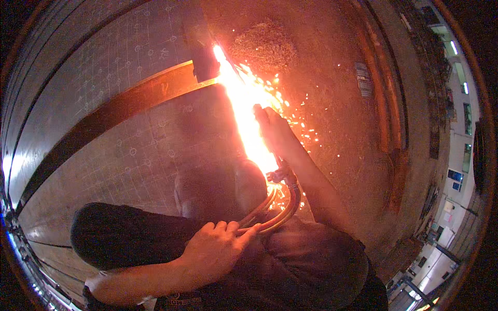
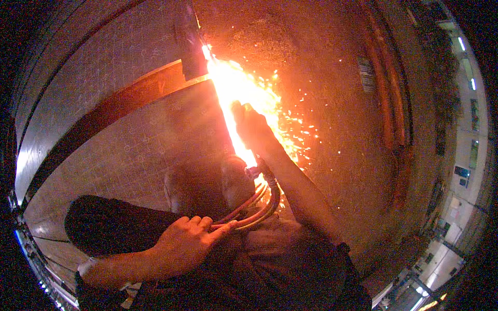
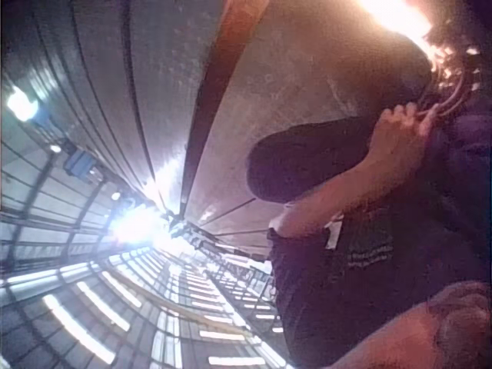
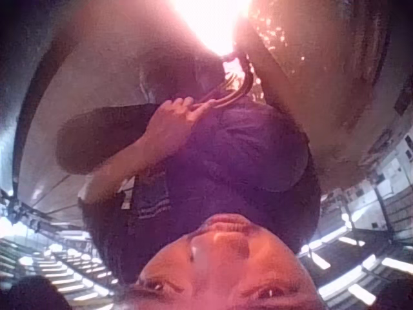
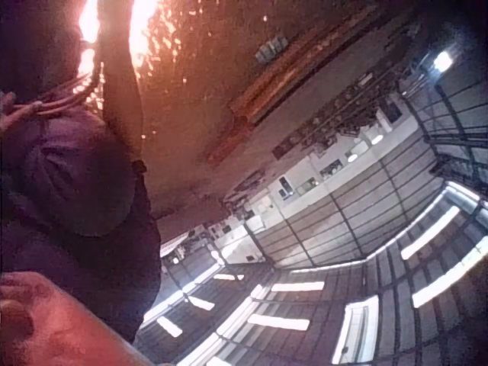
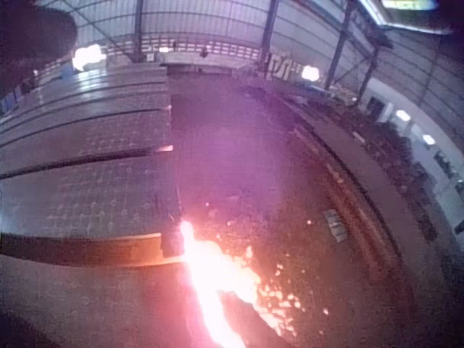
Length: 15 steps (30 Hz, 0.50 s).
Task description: The person uses a cutting torch to cut a long strip from a large metal sheet. After completing the cut, they use a metal bar to flip the cut piece and then walk away with the torch and bar.
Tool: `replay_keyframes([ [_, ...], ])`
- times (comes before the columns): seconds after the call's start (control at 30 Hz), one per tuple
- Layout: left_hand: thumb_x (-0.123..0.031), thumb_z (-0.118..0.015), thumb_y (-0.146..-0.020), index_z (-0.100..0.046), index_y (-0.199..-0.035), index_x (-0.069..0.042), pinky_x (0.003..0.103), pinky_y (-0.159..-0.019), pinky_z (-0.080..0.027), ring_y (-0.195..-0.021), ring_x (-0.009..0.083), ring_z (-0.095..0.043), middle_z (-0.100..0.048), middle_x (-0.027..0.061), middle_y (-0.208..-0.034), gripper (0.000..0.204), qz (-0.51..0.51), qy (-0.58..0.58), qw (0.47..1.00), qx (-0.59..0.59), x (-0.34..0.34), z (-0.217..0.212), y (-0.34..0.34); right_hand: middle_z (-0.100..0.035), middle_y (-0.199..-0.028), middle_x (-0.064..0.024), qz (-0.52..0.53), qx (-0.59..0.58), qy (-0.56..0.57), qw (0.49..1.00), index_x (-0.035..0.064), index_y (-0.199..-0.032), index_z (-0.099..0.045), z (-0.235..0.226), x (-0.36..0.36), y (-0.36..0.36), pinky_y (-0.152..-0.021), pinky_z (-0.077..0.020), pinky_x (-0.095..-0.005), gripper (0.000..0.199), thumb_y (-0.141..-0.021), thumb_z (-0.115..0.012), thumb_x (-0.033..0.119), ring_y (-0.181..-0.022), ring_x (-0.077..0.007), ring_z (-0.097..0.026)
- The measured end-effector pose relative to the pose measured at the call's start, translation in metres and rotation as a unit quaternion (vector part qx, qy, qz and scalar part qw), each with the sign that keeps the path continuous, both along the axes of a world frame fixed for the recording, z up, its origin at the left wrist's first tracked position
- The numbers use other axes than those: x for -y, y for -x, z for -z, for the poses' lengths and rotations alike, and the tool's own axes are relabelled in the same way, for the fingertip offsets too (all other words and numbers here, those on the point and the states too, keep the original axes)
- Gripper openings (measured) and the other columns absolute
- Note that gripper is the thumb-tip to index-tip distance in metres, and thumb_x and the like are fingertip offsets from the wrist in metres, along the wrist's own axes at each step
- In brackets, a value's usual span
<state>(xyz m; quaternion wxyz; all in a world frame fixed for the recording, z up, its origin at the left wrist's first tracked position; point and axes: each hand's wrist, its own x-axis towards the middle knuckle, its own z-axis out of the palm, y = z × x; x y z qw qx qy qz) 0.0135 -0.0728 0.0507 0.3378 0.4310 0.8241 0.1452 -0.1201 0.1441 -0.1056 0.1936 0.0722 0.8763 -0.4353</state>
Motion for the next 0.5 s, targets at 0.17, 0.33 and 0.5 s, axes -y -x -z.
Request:
replay_keyframes([
  [0.17,-0.015,-0.053,-0.086,-0.048,-0.139,-0.008,0.034,-0.068,-0.051,-0.079,0.0227,-0.062,-0.062,0.0128,-0.092,0.053,-0.005,-0.007,1.000,0.006,0.001,-0.001,0.002,-0.054,-0.065,-0.0072,0.071,0.143,0.064,0.985,-0.0019,-0.107,-0.055,-0.022,0.007,0.002,-0.041,-0.0444,-0.0311,0.057,-0.098,-0.042,0.053,-0.047,-0.0150,-0.052],
  [0.33,-0.016,-0.050,-0.089,-0.049,-0.139,-0.012,0.038,-0.071,-0.051,-0.082,0.0253,-0.062,-0.060,0.0129,-0.089,0.050,-0.039,-0.015,0.999,0.031,0.003,-0.001,0.000,-0.054,-0.065,-0.0080,0.080,0.162,0.052,0.982,-0.0018,-0.111,-0.054,-0.030,0.007,0.000,-0.043,-0.0454,-0.0322,0.057,-0.097,-0.044,0.053,-0.047,-0.0164,-0.052],
  [0.5,-0.015,-0.051,-0.088,-0.050,-0.138,-0.012,0.037,-0.070,-0.051,-0.080,0.0245,-0.062,-0.060,0.0130,-0.089,0.050,-0.045,-0.028,0.998,0.027,0.001,-0.001,0.002,-0.054,-0.064,-0.0081,0.096,0.147,0.029,0.984,-0.0013,-0.115,-0.053,-0.013,0.006,-0.002,-0.045,-0.0458,-0.0331,0.058,-0.096,-0.045,0.053,-0.047,-0.0172,-0.052],
])
